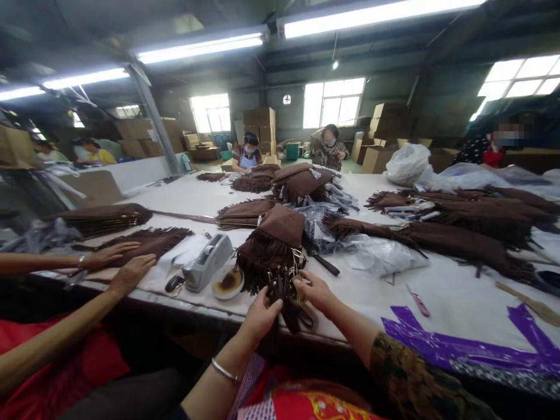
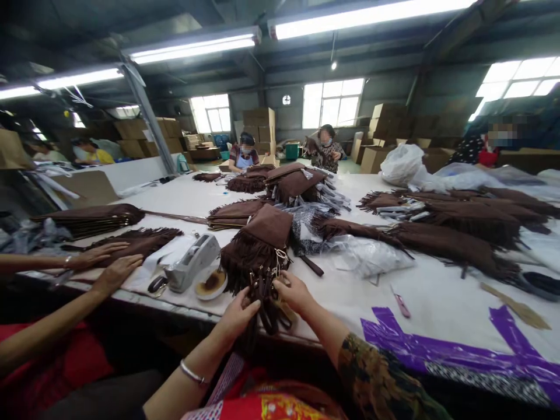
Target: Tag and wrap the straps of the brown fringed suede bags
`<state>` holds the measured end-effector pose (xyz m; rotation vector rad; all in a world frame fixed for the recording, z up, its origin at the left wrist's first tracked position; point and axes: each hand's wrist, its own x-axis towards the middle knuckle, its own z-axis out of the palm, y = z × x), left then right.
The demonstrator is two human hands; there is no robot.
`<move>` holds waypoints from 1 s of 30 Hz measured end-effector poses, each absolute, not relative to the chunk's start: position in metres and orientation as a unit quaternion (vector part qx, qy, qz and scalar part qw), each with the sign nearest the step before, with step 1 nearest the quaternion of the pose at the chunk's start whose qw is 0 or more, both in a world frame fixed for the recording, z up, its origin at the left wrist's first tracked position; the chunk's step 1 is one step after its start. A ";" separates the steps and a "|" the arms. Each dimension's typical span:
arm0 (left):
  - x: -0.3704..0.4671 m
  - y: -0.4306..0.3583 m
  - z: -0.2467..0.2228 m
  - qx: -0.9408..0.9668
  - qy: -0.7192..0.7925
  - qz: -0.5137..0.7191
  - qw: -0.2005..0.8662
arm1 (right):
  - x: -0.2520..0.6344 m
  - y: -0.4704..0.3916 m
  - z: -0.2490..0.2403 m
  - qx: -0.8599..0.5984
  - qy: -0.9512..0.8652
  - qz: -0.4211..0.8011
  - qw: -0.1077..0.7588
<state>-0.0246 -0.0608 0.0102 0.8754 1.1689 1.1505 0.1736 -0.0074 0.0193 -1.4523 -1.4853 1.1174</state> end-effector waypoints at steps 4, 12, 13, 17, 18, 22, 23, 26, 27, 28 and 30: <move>-0.038 -0.068 0.013 0.504 0.572 0.484 0.429 | 0.200 0.033 0.020 -0.639 -0.583 0.292 0.408; -0.016 -0.081 0.053 0.671 0.467 0.492 0.298 | 0.181 0.072 0.003 -0.602 -0.612 0.338 0.386; -0.014 -0.080 0.055 0.685 0.458 0.479 0.303 | 0.181 0.071 0.003 -0.601 -0.617 0.341 0.376; -0.011 -0.072 0.057 0.709 0.445 0.448 0.314 | 0.186 0.062 0.018 -0.600 -0.645 0.313 0.355; -0.010 -0.069 0.057 0.705 0.447 0.447 0.322 | 0.187 0.059 0.024 -0.598 -0.657 0.291 0.354; -0.001 -0.052 0.058 0.642 0.473 0.446 0.406 | 0.187 0.040 0.052 -0.587 -0.709 0.183 0.346; 0.002 -0.047 0.059 0.613 0.477 0.450 0.440 | 0.185 0.035 0.059 -0.584 -0.714 0.166 0.349; 0.015 -0.034 0.061 0.492 0.470 0.474 0.560 | 0.175 0.019 0.078 -0.564 -0.718 0.170 0.370; 0.019 -0.030 0.061 0.445 0.462 0.480 0.599 | 0.171 0.013 0.082 -0.556 -0.721 0.184 0.370; 0.022 -0.026 0.061 0.399 0.450 0.482 0.637 | 0.167 0.006 0.086 -0.551 -0.724 0.201 0.364; 0.027 -0.021 0.061 0.316 0.415 0.469 0.712 | 0.158 -0.010 0.089 -0.547 -0.726 0.243 0.340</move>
